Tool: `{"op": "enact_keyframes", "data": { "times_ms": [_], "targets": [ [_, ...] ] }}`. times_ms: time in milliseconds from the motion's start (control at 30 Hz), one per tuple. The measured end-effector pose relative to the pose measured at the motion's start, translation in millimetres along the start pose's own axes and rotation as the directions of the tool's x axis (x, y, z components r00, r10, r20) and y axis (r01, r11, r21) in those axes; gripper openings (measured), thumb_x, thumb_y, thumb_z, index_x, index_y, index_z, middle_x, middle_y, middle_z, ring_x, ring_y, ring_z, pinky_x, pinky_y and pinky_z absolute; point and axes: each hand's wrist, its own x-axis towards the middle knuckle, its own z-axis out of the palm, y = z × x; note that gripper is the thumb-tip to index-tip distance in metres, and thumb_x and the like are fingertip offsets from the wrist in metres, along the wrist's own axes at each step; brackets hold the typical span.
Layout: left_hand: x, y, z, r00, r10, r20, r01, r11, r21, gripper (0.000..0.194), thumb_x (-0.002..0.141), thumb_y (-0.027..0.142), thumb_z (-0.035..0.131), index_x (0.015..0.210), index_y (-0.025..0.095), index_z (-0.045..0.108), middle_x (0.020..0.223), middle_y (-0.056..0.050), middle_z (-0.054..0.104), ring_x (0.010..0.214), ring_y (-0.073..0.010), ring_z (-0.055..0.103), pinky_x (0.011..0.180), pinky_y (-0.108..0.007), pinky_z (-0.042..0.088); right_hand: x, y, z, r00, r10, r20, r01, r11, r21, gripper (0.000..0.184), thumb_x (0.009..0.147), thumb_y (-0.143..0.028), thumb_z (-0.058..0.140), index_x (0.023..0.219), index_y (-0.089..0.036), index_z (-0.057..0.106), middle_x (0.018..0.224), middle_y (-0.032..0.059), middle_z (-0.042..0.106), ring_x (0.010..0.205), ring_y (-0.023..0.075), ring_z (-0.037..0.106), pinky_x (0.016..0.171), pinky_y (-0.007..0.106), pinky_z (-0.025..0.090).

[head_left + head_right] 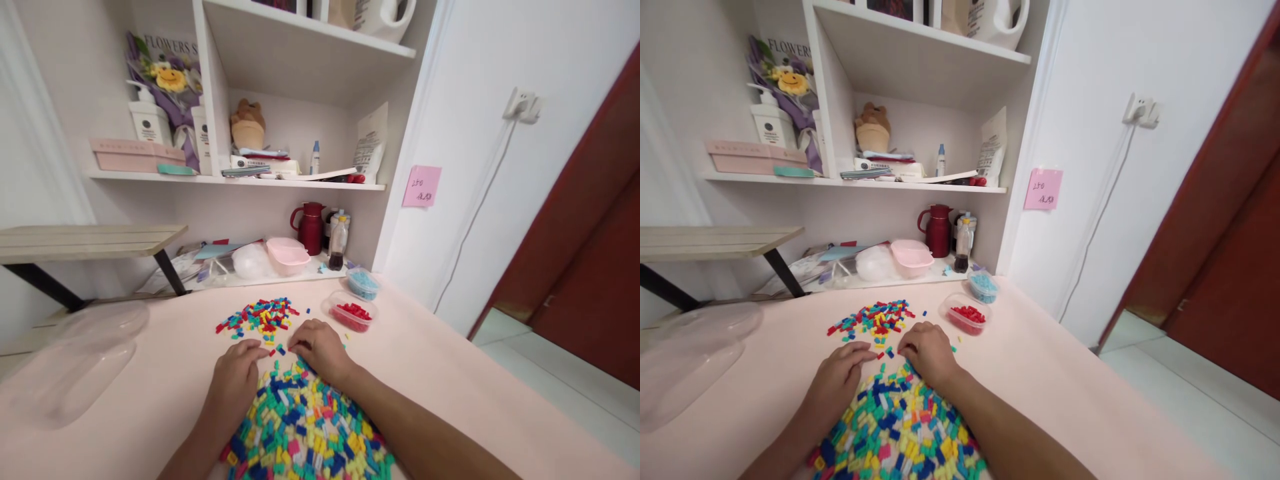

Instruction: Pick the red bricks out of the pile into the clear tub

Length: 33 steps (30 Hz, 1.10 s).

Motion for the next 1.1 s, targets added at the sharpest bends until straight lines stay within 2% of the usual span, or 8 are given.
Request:
{"op": "enact_keyframes", "data": {
  "times_ms": [200, 333, 533, 633, 733, 900, 1033, 1100],
  "targets": [
    [0.5, -0.4, -1.8, 1.0, -0.019, -0.008, 0.019, 0.999, -0.028, 0.043, 0.078, 0.011, 0.039, 0.09, 0.024, 0.078, 0.11, -0.006, 0.072, 0.107, -0.0222, 0.065, 0.099, -0.041, 0.049, 0.5, -4.1, -3.5, 0.998, 0.047, -0.036, -0.044, 0.995, 0.087, 0.012, 0.079, -0.013, 0.066, 0.08, -0.023, 0.073, 0.085, 0.002, 0.072, 0.083, 0.018, 0.063, 0.078, 0.029, 0.046],
    [1.1, -3.1, -1.6, 0.999, -0.032, -0.019, 0.031, 0.998, -0.056, 0.04, 0.077, 0.014, 0.04, 0.087, 0.025, 0.078, 0.109, -0.005, 0.073, 0.105, -0.0215, 0.066, 0.098, -0.039, 0.05, 6.5, 2.6, -32.2, 0.978, 0.053, -0.2, -0.035, 0.995, 0.095, 0.012, 0.082, -0.015, 0.062, 0.08, -0.022, 0.071, 0.085, 0.0027, 0.07, 0.081, 0.0183, 0.063, 0.078, 0.03, 0.047],
    [1.9, -6.9, -0.7, 0.999, -0.025, -0.038, 0.023, 0.997, -0.071, 0.04, 0.076, 0.016, 0.039, 0.084, 0.025, 0.078, 0.107, -0.005, 0.074, 0.104, -0.0214, 0.067, 0.098, -0.039, 0.051, 2.4, 44.5, -89.2, 0.833, 0.181, -0.524, -0.183, 0.982, 0.049, 0.013, 0.085, -0.026, 0.058, 0.08, -0.021, 0.069, 0.088, 0.0044, 0.068, 0.082, 0.0205, 0.062, 0.079, 0.035, 0.047],
    [2.0, -8.2, 0.1, 0.998, -0.027, -0.059, 0.022, 0.997, -0.076, 0.039, 0.075, 0.017, 0.041, 0.082, 0.025, 0.078, 0.105, -0.003, 0.074, 0.102, -0.0212, 0.068, 0.097, -0.038, 0.052, -5.0, 63.6, -96.0, 0.789, 0.252, -0.56, -0.296, 0.955, 0.013, 0.015, 0.083, -0.028, 0.057, 0.087, -0.021, 0.069, 0.095, 0.006, 0.066, 0.083, 0.0217, 0.062, 0.079, 0.037, 0.047],
    [2.1, -8.9, 0.9, 0.997, -0.029, -0.074, 0.023, 0.997, -0.08, 0.039, 0.075, 0.016, 0.041, 0.081, 0.026, 0.078, 0.103, -0.003, 0.075, 0.101, -0.02, 0.069, 0.096, -0.036, 0.053, -7.0, 70.1, -90.8, 0.775, 0.285, -0.564, -0.301, 0.951, 0.068, 0.02, 0.083, -0.026, 0.054, 0.095, -0.02, 0.069, 0.1, 0.0071, 0.065, 0.082, 0.0207, 0.062, 0.079, 0.037, 0.049],
    [1.9, -7.9, 1.6, 0.998, -0.036, -0.057, 0.032, 0.998, -0.06, 0.042, 0.077, 0.013, 0.039, 0.084, 0.024, 0.078, 0.106, -0.003, 0.075, 0.102, -0.0199, 0.068, 0.098, -0.038, 0.052, -3.8, 53.6, -69.2, 0.847, 0.214, -0.487, -0.172, 0.976, 0.13, 0.022, 0.087, -0.022, 0.048, 0.093, -0.021, 0.069, 0.095, 0.0057, 0.068, 0.084, 0.0204, 0.063, 0.08, 0.036, 0.049],
    [0.5, -3.1, -1.1, 0.996, -0.058, -0.065, 0.057, 0.998, -0.026, 0.044, 0.076, 0.007, 0.039, 0.084, 0.025, 0.078, 0.104, -0.002, 0.075, 0.101, -0.0181, 0.069, 0.098, -0.036, 0.051, -6.7, 26.5, -43.1, 0.967, 0.03, -0.252, -0.017, 0.998, 0.054, 0.027, 0.086, -0.014, 0.049, 0.102, -0.022, 0.069, 0.099, 0.0066, 0.067, 0.093, 0.0214, 0.062, 0.086, 0.036, 0.049],
    [-0.1, 0.5, -3.1, 0.996, -0.064, -0.055, 0.063, 0.998, -0.014, 0.045, 0.076, 0.004, 0.039, 0.084, 0.025, 0.078, 0.104, -0.002, 0.075, 0.101, -0.0172, 0.068, 0.098, -0.035, 0.051, -10.0, 14.1, -30.1, 0.99, -0.077, -0.117, 0.078, 0.997, -0.004, 0.036, 0.084, -0.011, 0.051, 0.113, -0.024, 0.067, 0.111, 0.0081, 0.064, 0.102, 0.0227, 0.06, 0.091, 0.038, 0.047]
  ]
}}
